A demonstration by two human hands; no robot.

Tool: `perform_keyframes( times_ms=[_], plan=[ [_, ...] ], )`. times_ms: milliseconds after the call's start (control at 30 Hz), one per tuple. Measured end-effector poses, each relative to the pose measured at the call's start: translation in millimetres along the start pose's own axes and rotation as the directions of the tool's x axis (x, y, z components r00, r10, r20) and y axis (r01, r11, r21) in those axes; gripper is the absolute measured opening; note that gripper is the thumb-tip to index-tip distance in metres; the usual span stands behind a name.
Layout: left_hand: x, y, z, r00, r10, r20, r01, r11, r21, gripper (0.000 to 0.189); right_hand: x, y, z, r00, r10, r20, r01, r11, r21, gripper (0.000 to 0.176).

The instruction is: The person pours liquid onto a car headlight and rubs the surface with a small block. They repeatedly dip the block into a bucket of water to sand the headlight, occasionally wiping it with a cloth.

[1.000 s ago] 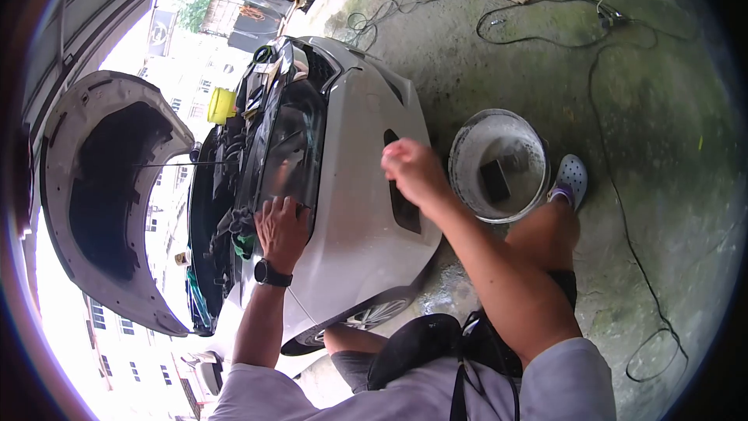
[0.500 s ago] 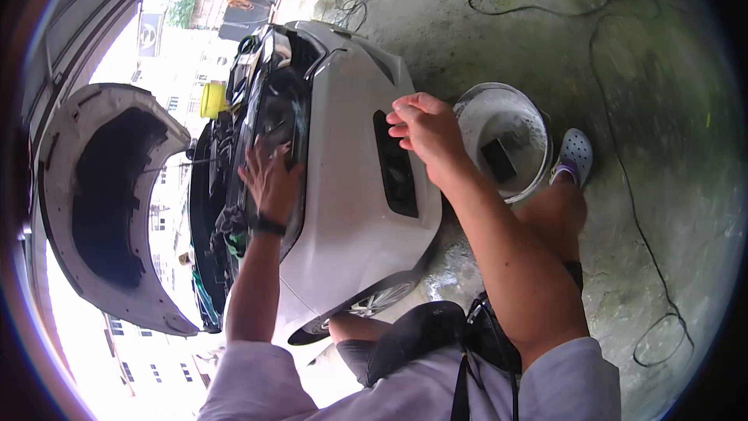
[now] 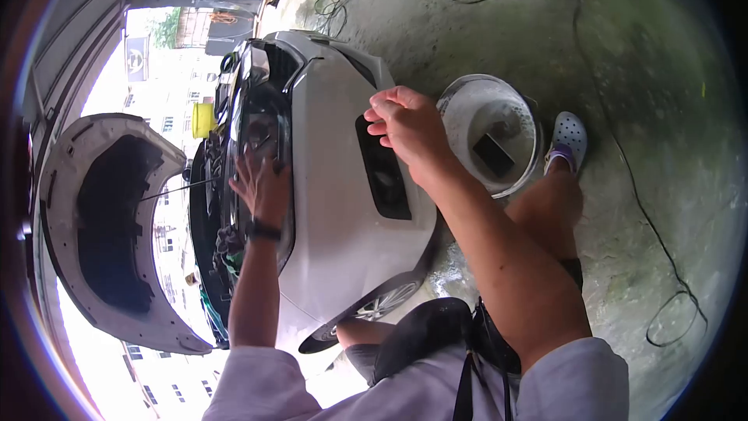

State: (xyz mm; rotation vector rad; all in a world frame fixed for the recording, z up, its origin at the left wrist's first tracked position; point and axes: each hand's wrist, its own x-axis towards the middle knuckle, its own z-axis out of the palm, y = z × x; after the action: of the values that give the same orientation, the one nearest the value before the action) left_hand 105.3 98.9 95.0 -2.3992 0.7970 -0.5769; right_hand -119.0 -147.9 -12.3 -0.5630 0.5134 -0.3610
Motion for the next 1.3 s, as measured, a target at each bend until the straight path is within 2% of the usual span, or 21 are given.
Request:
perform_keyframes(
  times_ms=[67, 133, 200, 233, 300, 433, 500, 600, 733, 867, 933, 1067, 1133, 1233, 1300],
  plan=[
    [-19, -2, -1, 0.996, -0.08, 0.039, 0.079, 0.996, 0.033, 0.048, -2, -6, -3, 1.0, 0.009, 0.009, -0.009, 1.0, 0.008, 0.028],
    [8, 5, 4, 0.992, -0.08, 0.101, 0.075, 0.996, 0.048, 0.05, -3, -4, -4, 1.0, 0.018, 0.017, -0.018, 1.0, 0.0, 0.028],
    [47, 6, 29, 0.999, -0.026, -0.044, 0.027, 1.0, 0.006, 0.053, -2, -3, -4, 1.0, 0.013, 0.011, -0.013, 1.0, -0.004, 0.028],
    [57, 9, 27, 0.999, -0.023, -0.042, 0.023, 1.0, 0.006, 0.053, -1, -1, -5, 1.0, 0.012, 0.008, -0.012, 1.0, -0.011, 0.028],
    [73, 17, 17, 0.997, -0.056, 0.054, 0.055, 0.998, 0.021, 0.054, -1, -2, -5, 1.0, 0.006, 0.0, -0.006, 1.0, -0.001, 0.028],
    [13, 9, -2, 0.994, -0.06, 0.092, 0.056, 0.997, 0.045, 0.054, -2, -9, -4, 1.0, -0.016, -0.02, 0.016, 1.0, 0.026, 0.027],
    [-17, 5, -6, 0.989, -0.123, 0.085, 0.119, 0.991, 0.058, 0.053, -5, -13, 0, 1.0, 0.0, -0.021, 0.001, 0.999, 0.049, 0.028],
    [8, 11, 1, 0.992, -0.11, 0.062, 0.104, 0.991, 0.088, 0.053, -6, -15, -3, 1.0, 0.005, -0.014, -0.004, 0.999, 0.054, 0.028],
    [77, 20, 22, 0.998, -0.067, 0.019, 0.066, 0.995, 0.069, 0.05, -7, -11, -5, 0.999, -0.009, -0.036, 0.01, 0.999, 0.047, 0.027],
    [31, 8, 20, 0.999, -0.041, -0.027, 0.043, 0.997, 0.064, 0.051, -8, -19, -6, 1.0, -0.007, -0.025, 0.008, 0.997, 0.075, 0.028],
    [-12, 7, 1, 0.99, -0.125, 0.057, 0.119, 0.988, 0.102, 0.055, -4, -14, -7, 1.0, -0.011, -0.026, 0.013, 0.998, 0.06, 0.027],
    [6, 19, 1, 0.98, -0.174, 0.1, 0.155, 0.973, 0.172, 0.057, -3, -14, -7, 1.0, -0.002, -0.012, 0.003, 0.998, 0.055, 0.026],
    [52, 13, 27, 0.997, -0.08, 0.003, 0.079, 0.988, 0.134, 0.056, -4, -11, -6, 1.0, -0.005, -0.007, 0.005, 0.999, 0.054, 0.026],
    [75, 19, 28, 0.996, -0.084, 0.0, 0.083, 0.989, 0.124, 0.056, -4, -13, -6, 0.999, -0.01, -0.04, 0.012, 0.998, 0.057, 0.026],
    [41, 19, 10, 0.994, -0.104, 0.043, 0.098, 0.987, 0.128, 0.055, 0, -11, -6, 1.0, -0.011, -0.019, 0.012, 0.998, 0.059, 0.026]
  ],
)
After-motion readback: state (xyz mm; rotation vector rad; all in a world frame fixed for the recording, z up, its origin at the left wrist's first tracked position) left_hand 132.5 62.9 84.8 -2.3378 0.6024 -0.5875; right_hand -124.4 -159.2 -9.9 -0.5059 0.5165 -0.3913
